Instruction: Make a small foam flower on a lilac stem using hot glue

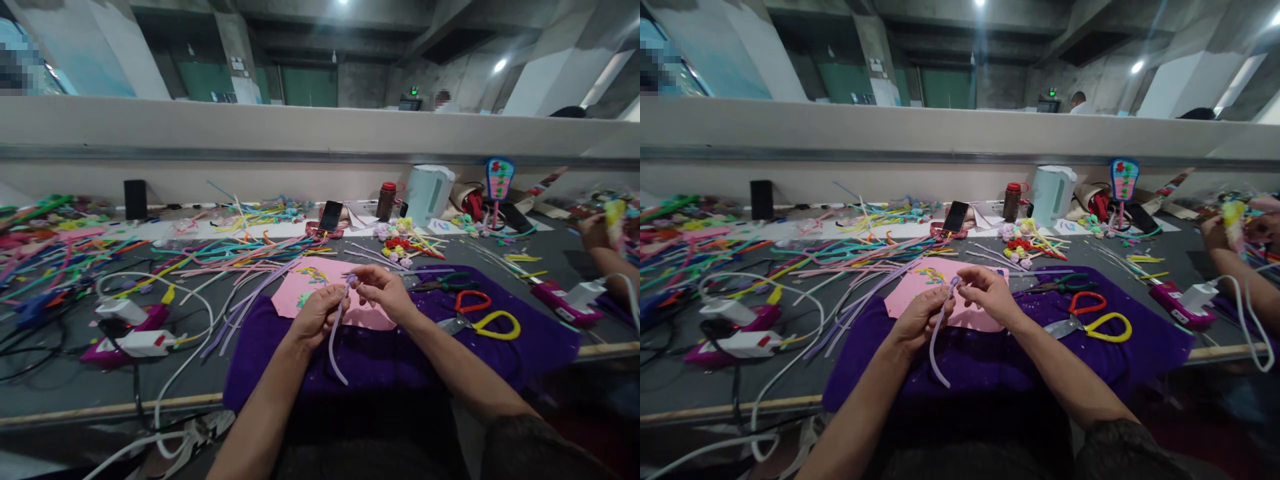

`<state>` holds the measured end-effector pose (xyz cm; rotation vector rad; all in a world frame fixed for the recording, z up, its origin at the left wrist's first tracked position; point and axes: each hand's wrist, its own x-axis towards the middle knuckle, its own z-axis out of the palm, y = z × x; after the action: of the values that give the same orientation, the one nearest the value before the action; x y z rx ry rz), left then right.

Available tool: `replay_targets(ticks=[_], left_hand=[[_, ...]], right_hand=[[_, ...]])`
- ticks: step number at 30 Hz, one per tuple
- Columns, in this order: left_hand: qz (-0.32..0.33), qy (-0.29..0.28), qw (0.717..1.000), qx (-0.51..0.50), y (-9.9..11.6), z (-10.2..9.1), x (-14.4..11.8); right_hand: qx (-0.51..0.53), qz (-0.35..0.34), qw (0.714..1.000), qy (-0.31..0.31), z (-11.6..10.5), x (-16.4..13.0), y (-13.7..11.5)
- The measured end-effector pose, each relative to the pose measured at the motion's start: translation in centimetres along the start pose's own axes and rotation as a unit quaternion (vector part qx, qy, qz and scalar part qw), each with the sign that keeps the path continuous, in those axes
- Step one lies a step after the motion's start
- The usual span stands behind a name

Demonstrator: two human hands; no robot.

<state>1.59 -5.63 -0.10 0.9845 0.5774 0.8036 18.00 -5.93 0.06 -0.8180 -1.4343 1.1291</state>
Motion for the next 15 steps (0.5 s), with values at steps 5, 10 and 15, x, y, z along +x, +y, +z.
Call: replay_targets(ticks=[5, 10, 15], left_hand=[[0.064, 0.088, 0.994, 0.010, -0.6, 0.1, 0.4], [0.108, 0.166, 0.980, 0.004, -1.1, 0.1, 0.9], [0.112, 0.167, 0.979, 0.016, -1.3, 0.2, 1.0]], right_hand=[[0.009, 0.065, 0.998, -0.005, 0.8, 0.0, 0.6], [-0.023, 0.063, 0.997, -0.033, 2.1, -0.2, 1.2], [-0.023, 0.056, 0.997, -0.046, 2.7, -0.1, 1.1]])
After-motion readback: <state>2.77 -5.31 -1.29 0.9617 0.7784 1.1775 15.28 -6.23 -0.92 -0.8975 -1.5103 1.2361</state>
